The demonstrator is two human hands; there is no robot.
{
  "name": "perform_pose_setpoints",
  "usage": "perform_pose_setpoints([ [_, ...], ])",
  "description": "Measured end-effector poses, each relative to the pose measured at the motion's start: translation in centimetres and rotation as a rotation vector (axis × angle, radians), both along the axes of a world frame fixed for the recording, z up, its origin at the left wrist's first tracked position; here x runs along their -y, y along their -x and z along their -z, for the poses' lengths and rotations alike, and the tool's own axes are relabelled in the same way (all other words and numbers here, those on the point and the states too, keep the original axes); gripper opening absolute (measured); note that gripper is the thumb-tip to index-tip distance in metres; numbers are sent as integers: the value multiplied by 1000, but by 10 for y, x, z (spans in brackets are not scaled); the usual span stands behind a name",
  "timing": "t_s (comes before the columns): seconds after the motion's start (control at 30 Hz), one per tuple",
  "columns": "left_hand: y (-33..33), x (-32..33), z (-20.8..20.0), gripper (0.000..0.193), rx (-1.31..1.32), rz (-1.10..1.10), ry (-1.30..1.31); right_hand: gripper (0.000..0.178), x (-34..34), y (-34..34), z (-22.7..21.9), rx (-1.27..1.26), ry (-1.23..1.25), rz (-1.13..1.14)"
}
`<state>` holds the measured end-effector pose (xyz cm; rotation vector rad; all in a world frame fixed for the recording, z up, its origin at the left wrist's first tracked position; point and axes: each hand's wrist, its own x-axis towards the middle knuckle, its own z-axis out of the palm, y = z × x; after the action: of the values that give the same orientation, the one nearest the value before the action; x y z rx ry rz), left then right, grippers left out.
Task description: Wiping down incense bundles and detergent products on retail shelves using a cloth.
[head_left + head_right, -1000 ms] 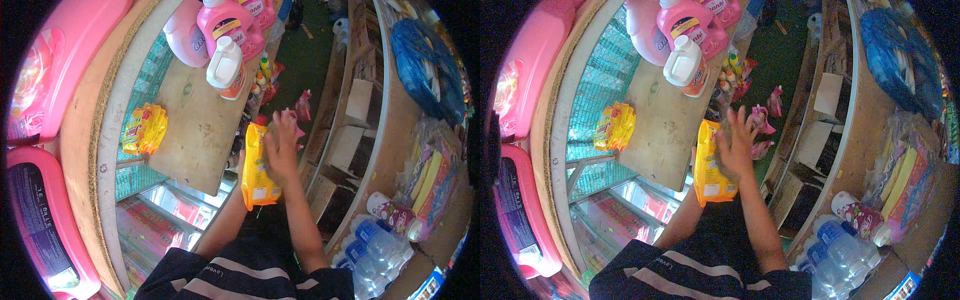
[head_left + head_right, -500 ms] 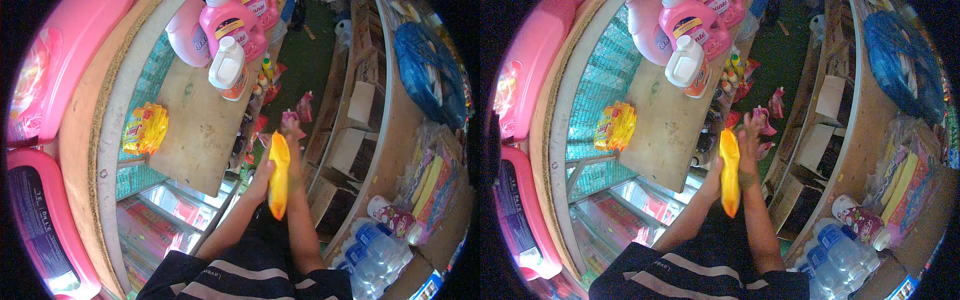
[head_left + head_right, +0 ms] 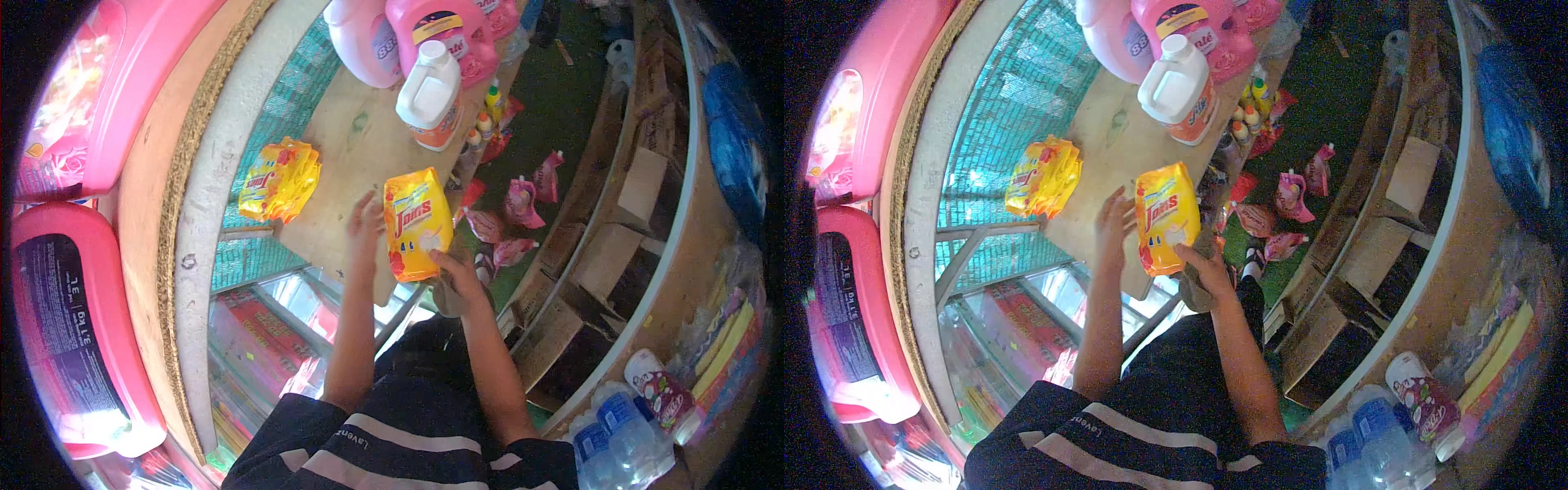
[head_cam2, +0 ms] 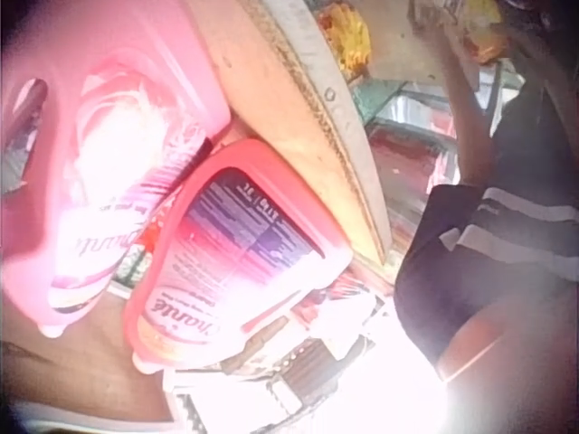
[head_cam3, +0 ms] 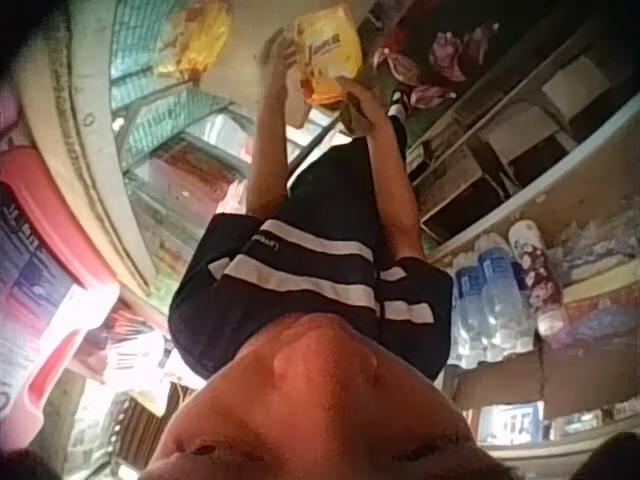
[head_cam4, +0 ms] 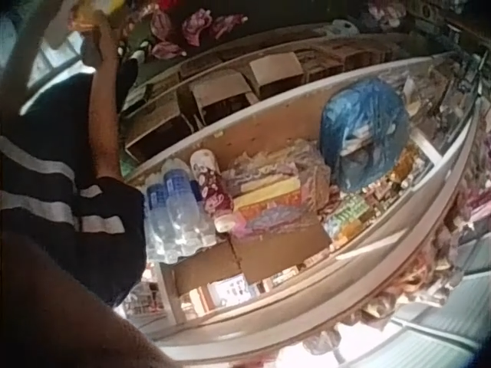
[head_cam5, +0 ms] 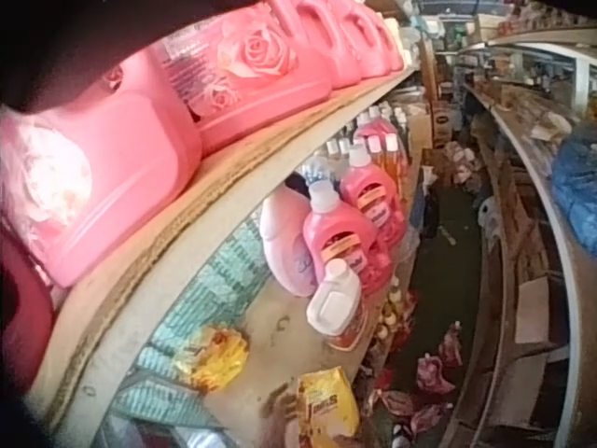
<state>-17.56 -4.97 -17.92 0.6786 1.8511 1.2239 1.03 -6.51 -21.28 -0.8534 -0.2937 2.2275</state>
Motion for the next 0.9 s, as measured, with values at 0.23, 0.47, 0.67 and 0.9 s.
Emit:
perform_pose_setpoints([
  [0.23,150,5,-8,61,491,-816,-197,40,29,68,77,7,125,172],
  [0.47,239,30,20,27,476,-763,-198,58,25,67,31,1036,-559,-400],
  [0.67,239,37,17,24,377,-570,-18,54,29,64,46,1115,-669,-546],
  [0.9,150,20,-44,12,5,-709,-52,34,0,46,52,1012,-633,19],
])
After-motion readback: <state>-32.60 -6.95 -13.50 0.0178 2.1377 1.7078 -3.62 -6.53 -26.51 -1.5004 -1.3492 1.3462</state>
